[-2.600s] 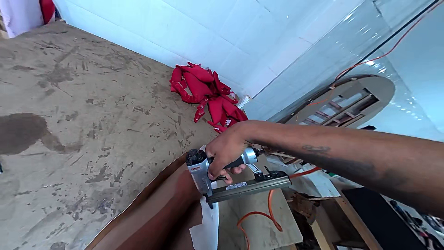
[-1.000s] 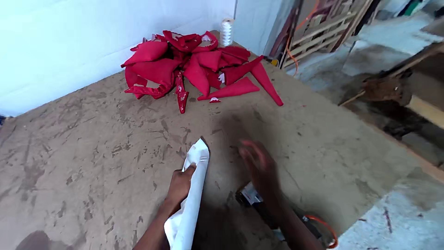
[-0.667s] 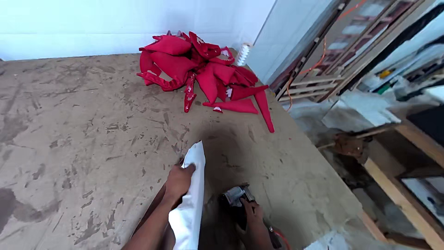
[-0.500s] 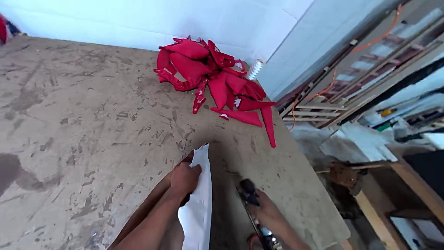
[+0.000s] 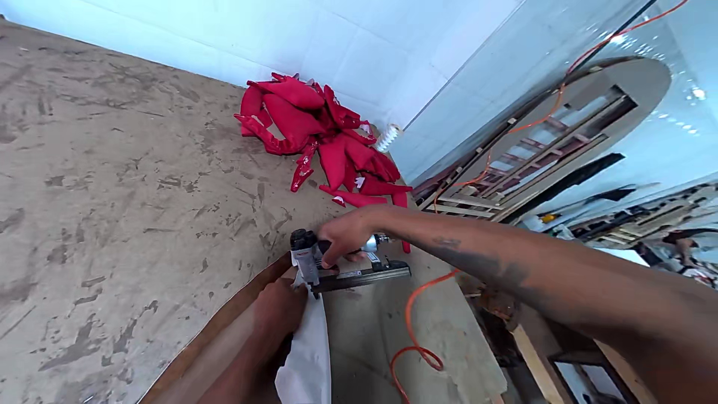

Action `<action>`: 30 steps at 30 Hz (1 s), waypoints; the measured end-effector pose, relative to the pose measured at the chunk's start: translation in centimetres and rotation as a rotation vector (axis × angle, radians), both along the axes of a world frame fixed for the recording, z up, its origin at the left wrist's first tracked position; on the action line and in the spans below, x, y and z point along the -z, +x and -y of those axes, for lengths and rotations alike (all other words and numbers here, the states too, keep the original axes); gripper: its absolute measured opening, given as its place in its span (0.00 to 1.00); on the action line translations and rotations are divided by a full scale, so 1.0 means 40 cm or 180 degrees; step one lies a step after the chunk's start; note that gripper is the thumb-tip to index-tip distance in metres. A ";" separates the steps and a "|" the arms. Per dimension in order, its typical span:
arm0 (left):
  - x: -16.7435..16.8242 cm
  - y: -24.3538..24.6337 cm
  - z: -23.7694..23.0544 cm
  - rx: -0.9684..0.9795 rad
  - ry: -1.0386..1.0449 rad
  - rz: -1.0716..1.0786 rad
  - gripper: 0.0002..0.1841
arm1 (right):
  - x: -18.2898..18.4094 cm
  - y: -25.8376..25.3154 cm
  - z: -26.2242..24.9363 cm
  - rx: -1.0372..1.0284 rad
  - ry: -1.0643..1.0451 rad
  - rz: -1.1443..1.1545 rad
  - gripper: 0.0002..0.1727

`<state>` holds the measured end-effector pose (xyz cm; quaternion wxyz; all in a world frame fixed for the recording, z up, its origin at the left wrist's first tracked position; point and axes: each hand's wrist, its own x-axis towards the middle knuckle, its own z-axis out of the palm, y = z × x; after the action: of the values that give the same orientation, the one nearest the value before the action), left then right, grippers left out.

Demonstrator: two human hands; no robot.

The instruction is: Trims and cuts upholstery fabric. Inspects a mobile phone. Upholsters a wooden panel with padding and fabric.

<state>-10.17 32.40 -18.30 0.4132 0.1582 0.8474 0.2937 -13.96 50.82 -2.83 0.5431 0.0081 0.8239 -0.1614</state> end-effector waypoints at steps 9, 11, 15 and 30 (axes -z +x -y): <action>-0.030 0.009 0.004 0.0299 -0.0037 -0.0193 0.23 | -0.050 0.045 0.073 0.0088 -0.0212 0.0293 0.16; -0.064 0.006 0.008 0.0412 0.0026 -0.0048 0.28 | -0.083 0.065 0.106 0.0193 -0.0207 0.0337 0.16; 0.005 0.022 0.020 0.0292 0.0136 -0.0448 0.32 | -0.125 0.119 0.154 0.0395 -0.0195 0.0316 0.15; -0.075 -0.166 -0.224 0.1391 -0.0701 -0.1176 0.39 | 0.606 0.803 -0.020 0.3335 0.1012 -0.3467 0.30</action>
<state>-16.80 41.36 -15.31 0.3202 0.3416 0.8808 0.0705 18.14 51.62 -27.07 -0.0939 0.3944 0.8769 -0.2583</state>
